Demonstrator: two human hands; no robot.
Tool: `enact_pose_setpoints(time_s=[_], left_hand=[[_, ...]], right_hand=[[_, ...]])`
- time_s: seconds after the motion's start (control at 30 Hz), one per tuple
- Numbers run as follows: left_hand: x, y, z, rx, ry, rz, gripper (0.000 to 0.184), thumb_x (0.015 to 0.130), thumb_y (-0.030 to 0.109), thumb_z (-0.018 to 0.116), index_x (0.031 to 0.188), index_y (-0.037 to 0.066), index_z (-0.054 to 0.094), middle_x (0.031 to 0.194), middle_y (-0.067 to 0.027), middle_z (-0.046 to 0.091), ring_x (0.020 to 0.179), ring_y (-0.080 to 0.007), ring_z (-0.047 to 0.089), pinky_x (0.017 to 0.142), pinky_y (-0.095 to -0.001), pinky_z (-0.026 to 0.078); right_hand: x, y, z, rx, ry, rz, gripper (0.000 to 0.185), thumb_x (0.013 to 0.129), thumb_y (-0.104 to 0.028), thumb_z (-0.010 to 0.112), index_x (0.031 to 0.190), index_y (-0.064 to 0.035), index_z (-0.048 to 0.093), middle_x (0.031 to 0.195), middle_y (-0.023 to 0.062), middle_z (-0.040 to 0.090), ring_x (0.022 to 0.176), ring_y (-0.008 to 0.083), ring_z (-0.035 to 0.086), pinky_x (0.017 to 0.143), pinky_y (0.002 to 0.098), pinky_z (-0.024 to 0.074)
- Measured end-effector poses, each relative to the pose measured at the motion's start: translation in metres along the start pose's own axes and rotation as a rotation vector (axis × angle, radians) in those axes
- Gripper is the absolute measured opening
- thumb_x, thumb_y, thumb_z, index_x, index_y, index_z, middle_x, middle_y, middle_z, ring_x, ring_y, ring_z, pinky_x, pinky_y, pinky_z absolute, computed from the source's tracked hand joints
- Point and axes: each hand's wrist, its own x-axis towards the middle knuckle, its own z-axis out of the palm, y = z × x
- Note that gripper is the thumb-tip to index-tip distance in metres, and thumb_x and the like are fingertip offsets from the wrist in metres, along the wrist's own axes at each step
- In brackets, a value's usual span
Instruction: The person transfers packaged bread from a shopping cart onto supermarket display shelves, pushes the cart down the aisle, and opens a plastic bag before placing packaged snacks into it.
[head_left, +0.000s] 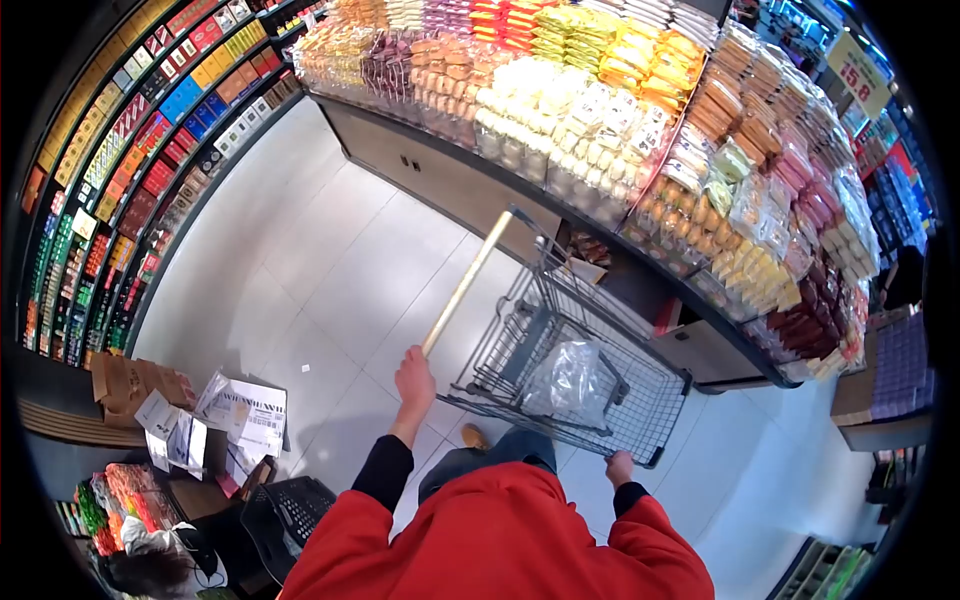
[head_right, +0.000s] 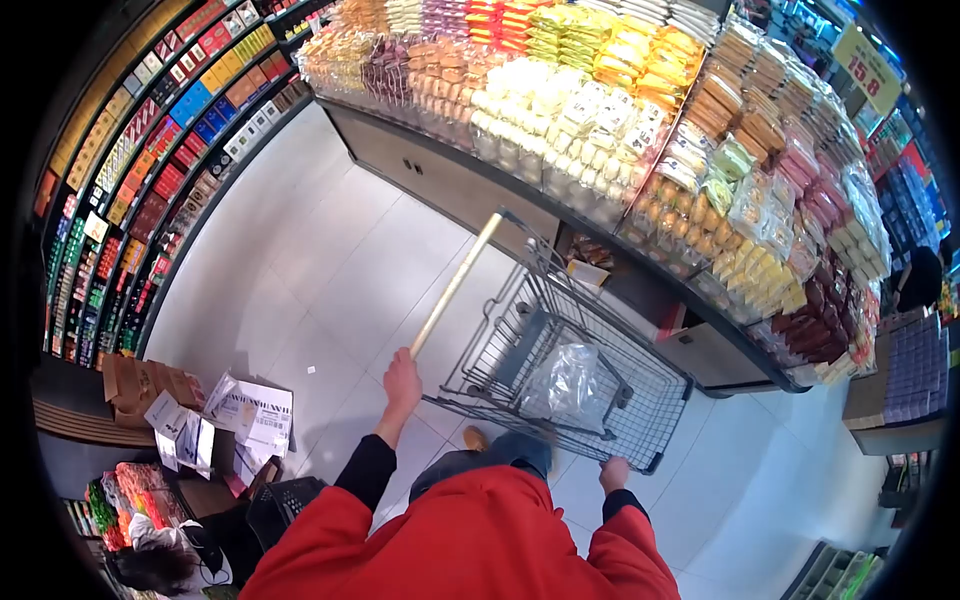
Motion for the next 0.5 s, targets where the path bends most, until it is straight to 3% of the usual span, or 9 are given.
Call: enact_pose_setpoints(time_s=[0.1, 0.17, 0.2, 0.3, 0.33, 0.4, 0.43, 0.5], left_hand=[[0.038, -0.05, -0.011, 0.088, 0.099, -0.017, 0.02, 0.092, 0.008, 0.055, 0.111, 0.005, 0.049, 0.101, -0.0163, 0.062, 0.091, -0.037, 0.064, 0.072, -0.0519, 0.05], [0.063, -0.086, -0.016, 0.149, 0.093, -0.033, 0.02, 0.092, 0.008, 0.056, 0.11, 0.005, 0.047, 0.101, -0.0163, 0.062, 0.092, -0.0371, 0.065, 0.072, -0.0512, 0.052], [0.078, -0.098, -0.023, 0.18, 0.067, -0.054, 0.021, 0.092, 0.009, 0.056, 0.111, 0.005, 0.047, 0.101, -0.0165, 0.061, 0.091, -0.0373, 0.065, 0.072, -0.0507, 0.053], [0.12, -0.15, -0.03, 0.192, 0.078, -0.066, 0.021, 0.094, 0.01, 0.055, 0.113, 0.006, 0.046, 0.103, -0.0166, 0.061, 0.089, -0.0392, 0.065, 0.072, -0.0527, 0.052], [0.132, -0.161, -0.042, 0.179, 0.094, -0.068, 0.021, 0.095, 0.01, 0.055, 0.113, 0.006, 0.046, 0.103, -0.0166, 0.061, 0.088, -0.0401, 0.065, 0.072, -0.0535, 0.051], [0.155, -0.19, -0.056, 0.156, 0.082, -0.086, 0.021, 0.095, 0.01, 0.055, 0.113, 0.006, 0.046, 0.103, -0.0168, 0.061, 0.088, -0.0405, 0.064, 0.072, -0.054, 0.051], [0.167, -0.201, -0.06, 0.139, 0.078, -0.09, 0.02, 0.095, 0.01, 0.054, 0.113, 0.006, 0.045, 0.103, -0.0169, 0.061, 0.088, -0.0409, 0.064, 0.073, -0.0545, 0.051], [0.189, -0.221, -0.073, 0.148, 0.067, -0.125, 0.02, 0.095, 0.009, 0.054, 0.113, 0.006, 0.045, 0.104, -0.0177, 0.06, 0.088, -0.0414, 0.063, 0.073, -0.0546, 0.05]], right_hand=[[0.012, -0.05, 0.011, -0.01, -0.035, -0.075, 0.037, 0.089, -0.037, 0.07, 0.098, -0.0012, 0.069, 0.104, 0.026, 0.066, 0.1, 0.0441, 0.064, 0.085, 0.0499, 0.0524], [0.023, -0.082, 0.023, 0.032, 0.016, -0.124, 0.044, 0.088, -0.043, 0.069, 0.086, 0.0011, 0.071, 0.089, 0.0253, 0.068, 0.088, 0.0443, 0.065, 0.075, 0.0525, 0.0525], [0.034, -0.098, 0.019, 0.027, -0.019, -0.221, 0.049, 0.089, -0.045, 0.067, 0.08, 0.0027, 0.069, 0.08, 0.0251, 0.067, 0.082, 0.044, 0.065, 0.073, 0.0531, 0.0525], [0.068, -0.156, -0.023, 0.036, -0.315, -0.366, 0.045, 0.09, -0.043, 0.065, 0.092, 0.0016, 0.073, 0.091, 0.0248, 0.071, 0.088, 0.0414, 0.069, 0.08, 0.0475, 0.0553], [0.082, -0.182, -0.041, 0.024, -0.32, -0.366, 0.045, 0.09, -0.043, 0.065, 0.092, 0.0016, 0.073, 0.091, 0.0248, 0.071, 0.088, 0.0414, 0.069, 0.08, 0.0475, 0.0553], [0.103, -0.233, -0.064, 0.382, -0.475, 0.029, 0.045, 0.088, -0.042, 0.068, 0.104, -0.0004, 0.073, 0.094, 0.0219, 0.073, 0.096, 0.0382, 0.07, 0.086, 0.0441, 0.0554], [0.12, -0.25, -0.06, 0.369, -0.489, 0.021, 0.045, 0.088, -0.042, 0.068, 0.104, -0.0004, 0.073, 0.094, 0.0219, 0.073, 0.096, 0.0382, 0.07, 0.086, 0.0441, 0.0554], [0.168, -0.284, -0.031, 0.182, -0.173, -0.287, 0.049, 0.086, -0.041, 0.072, 0.115, -0.0016, 0.069, 0.096, 0.0195, 0.074, 0.098, 0.0367, 0.071, 0.089, 0.0431, 0.0551]])
